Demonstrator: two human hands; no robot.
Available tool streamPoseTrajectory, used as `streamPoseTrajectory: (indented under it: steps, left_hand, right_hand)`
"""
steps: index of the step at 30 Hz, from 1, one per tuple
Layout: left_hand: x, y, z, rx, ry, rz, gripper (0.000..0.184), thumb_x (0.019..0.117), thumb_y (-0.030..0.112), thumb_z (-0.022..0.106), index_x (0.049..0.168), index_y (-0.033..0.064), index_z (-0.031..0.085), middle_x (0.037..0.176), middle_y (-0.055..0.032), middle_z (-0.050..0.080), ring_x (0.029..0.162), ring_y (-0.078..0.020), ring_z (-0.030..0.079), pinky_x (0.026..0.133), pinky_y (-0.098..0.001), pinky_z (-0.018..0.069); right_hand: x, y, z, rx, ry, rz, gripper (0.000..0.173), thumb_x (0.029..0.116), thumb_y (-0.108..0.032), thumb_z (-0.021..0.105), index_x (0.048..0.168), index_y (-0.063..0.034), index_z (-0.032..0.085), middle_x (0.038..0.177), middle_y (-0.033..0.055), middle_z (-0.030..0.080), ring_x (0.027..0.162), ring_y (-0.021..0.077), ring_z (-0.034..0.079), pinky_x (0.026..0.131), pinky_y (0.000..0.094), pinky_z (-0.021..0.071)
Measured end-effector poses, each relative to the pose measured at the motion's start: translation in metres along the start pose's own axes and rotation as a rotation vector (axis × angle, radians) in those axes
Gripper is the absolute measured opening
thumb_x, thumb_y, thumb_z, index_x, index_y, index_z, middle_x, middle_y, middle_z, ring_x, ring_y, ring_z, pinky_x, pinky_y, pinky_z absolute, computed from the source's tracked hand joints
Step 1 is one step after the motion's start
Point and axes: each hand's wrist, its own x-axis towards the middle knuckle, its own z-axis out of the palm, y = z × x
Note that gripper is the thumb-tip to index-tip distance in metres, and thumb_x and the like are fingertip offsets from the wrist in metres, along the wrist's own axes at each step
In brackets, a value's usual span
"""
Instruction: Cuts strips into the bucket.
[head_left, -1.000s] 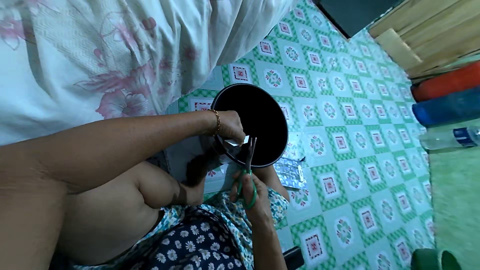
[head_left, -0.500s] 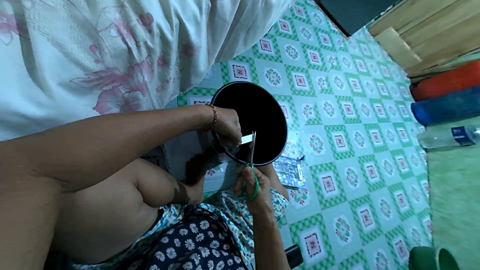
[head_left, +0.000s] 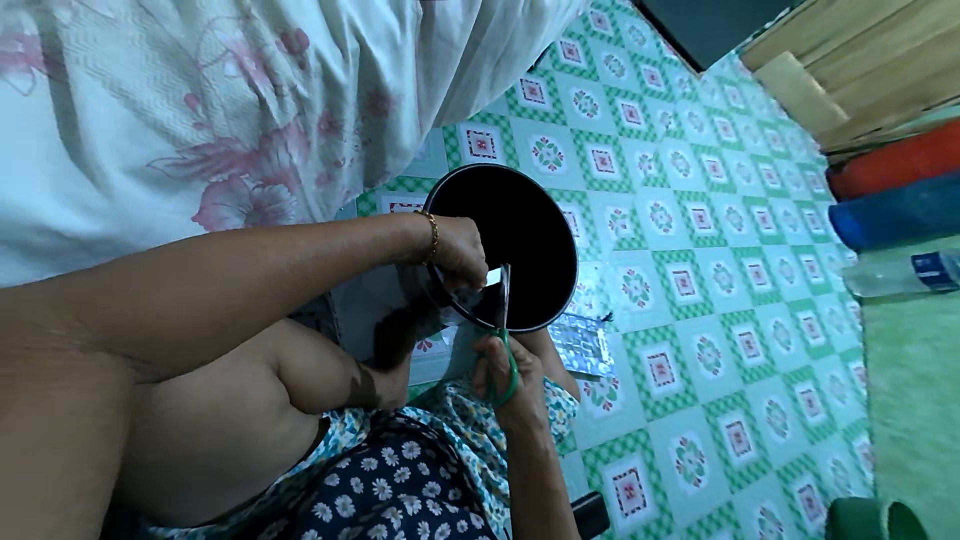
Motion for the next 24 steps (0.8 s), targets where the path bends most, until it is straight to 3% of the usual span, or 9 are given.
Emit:
streamPoseTrajectory:
  steps: [3,7,11,13,19,22,24]
  left_hand:
    - [0.001,-0.001,0.000,-0.008,0.005,0.014,0.024,0.0989,0.006,0.063,0.077,-0.0018,0.068,0.061,-0.0013,0.058,0.053,-0.0059,0.051,0.056,-0.0227,0.0436]
    - [0.002,-0.001,0.001,0.001,-0.008,0.003,0.024,0.0992,0.007,0.063,0.078,-0.0020,0.068,0.062,-0.0017,0.059,0.052,-0.0053,0.051,0.055,-0.0218,0.0438]
    - [-0.001,0.003,0.001,0.038,-0.015,0.000,0.026,0.1008,0.008,0.062,0.078,-0.0017,0.068,0.063,-0.0011,0.058,0.053,-0.0044,0.050,0.055,-0.0212,0.0425]
    - [-0.002,0.002,0.001,0.033,-0.014,-0.001,0.026,0.1013,0.008,0.061,0.078,-0.0017,0.068,0.063,-0.0012,0.058,0.053,-0.0047,0.050,0.056,-0.0211,0.0429]
    - [0.000,0.003,0.002,0.028,-0.015,-0.013,0.023,0.1002,0.008,0.063,0.081,-0.0021,0.069,0.064,-0.0017,0.060,0.055,-0.0047,0.052,0.057,-0.0217,0.0437]
    - [-0.001,0.003,0.002,0.024,-0.014,0.000,0.025,0.1014,0.010,0.062,0.080,-0.0023,0.068,0.063,-0.0008,0.058,0.053,-0.0039,0.050,0.055,-0.0205,0.0425]
    - [-0.001,0.001,0.001,0.033,-0.014,0.017,0.029,0.1030,0.014,0.061,0.081,-0.0026,0.068,0.063,-0.0006,0.058,0.053,-0.0033,0.050,0.055,-0.0201,0.0425]
  right_hand:
    - [-0.006,0.003,-0.003,0.006,-0.022,0.027,0.022,0.1044,-0.011,0.043,0.094,-0.0041,0.061,0.060,-0.0081,0.063,0.052,0.0011,0.061,0.053,0.0166,0.0537]
    - [-0.009,-0.003,-0.002,-0.096,-0.140,0.093,0.023,0.1036,-0.021,0.047,0.104,-0.0011,0.058,0.068,-0.0076,0.064,0.061,0.0027,0.064,0.062,0.0194,0.0563]
    - [-0.003,-0.004,0.004,-0.064,-0.028,0.004,0.018,0.1008,-0.008,0.052,0.088,-0.0056,0.064,0.055,-0.0090,0.060,0.046,-0.0012,0.056,0.047,0.0145,0.0484]
    - [-0.004,-0.001,0.003,-0.015,-0.014,-0.037,0.019,0.1004,-0.006,0.051,0.087,-0.0060,0.065,0.055,-0.0087,0.061,0.046,-0.0011,0.057,0.046,0.0143,0.0493]
    - [-0.011,-0.007,-0.001,-0.202,-0.166,0.091,0.027,0.1025,-0.025,0.050,0.105,0.0007,0.057,0.070,-0.0085,0.063,0.062,0.0008,0.063,0.063,0.0179,0.0551]
    - [-0.006,-0.006,0.005,-0.148,-0.082,0.031,0.016,0.1004,-0.014,0.053,0.092,-0.0036,0.063,0.059,-0.0097,0.060,0.051,-0.0011,0.058,0.052,0.0158,0.0518]
    - [-0.002,-0.003,0.006,-0.062,-0.025,-0.012,0.017,0.0996,-0.008,0.053,0.086,-0.0068,0.064,0.054,-0.0098,0.059,0.045,-0.0025,0.055,0.046,0.0136,0.0481]
